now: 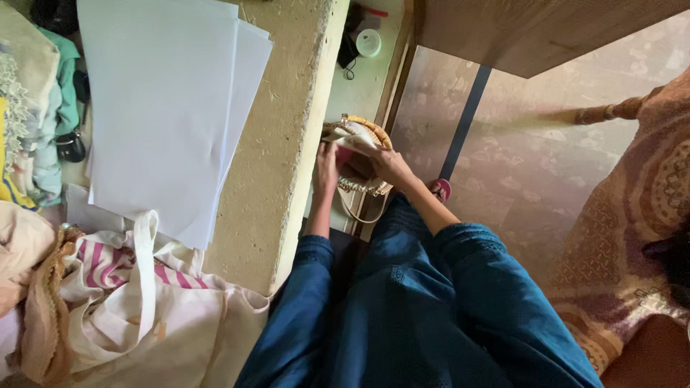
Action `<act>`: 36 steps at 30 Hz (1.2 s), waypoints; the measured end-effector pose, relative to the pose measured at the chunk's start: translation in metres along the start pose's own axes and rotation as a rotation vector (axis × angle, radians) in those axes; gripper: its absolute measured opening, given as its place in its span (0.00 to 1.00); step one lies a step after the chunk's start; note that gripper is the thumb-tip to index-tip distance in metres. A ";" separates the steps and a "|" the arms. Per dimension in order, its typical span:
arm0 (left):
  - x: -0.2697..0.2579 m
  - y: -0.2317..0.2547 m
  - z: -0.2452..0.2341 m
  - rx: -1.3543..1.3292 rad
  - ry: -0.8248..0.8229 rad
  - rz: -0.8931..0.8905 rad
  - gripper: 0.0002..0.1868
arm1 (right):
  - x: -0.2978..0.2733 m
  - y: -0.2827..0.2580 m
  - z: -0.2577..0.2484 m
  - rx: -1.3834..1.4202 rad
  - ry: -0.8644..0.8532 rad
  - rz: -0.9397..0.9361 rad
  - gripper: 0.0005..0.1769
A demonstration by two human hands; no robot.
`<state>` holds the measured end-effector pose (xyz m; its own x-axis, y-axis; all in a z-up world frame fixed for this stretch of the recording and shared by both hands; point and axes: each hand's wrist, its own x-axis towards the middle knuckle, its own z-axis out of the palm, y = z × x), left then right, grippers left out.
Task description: The person packs a black laptop bag with a laptop, power adapter, and cables, then adds a small bottle, a cloth pouch, and a pink case from a nearby shelf. The bag is closed and placed on the floor.
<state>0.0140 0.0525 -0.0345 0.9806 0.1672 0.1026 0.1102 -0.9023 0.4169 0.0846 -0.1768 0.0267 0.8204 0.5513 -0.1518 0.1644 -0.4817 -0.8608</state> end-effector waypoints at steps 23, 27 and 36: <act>-0.038 -0.041 -0.083 -1.252 0.268 -0.929 0.17 | 0.055 -0.020 0.147 0.185 -0.012 -0.170 0.25; -0.040 -0.029 -0.083 -1.402 0.313 -0.964 0.17 | 0.039 -0.024 0.151 0.132 -0.206 -0.028 0.20; -0.004 0.037 -0.079 -1.534 0.127 -0.899 0.18 | -0.002 0.009 0.095 0.466 -0.195 -0.095 0.21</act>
<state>0.0015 0.0497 0.0521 0.6839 0.4454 -0.5779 0.2448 0.6060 0.7568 0.0324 -0.1178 -0.0271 0.6894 0.7157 -0.1121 -0.0652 -0.0928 -0.9936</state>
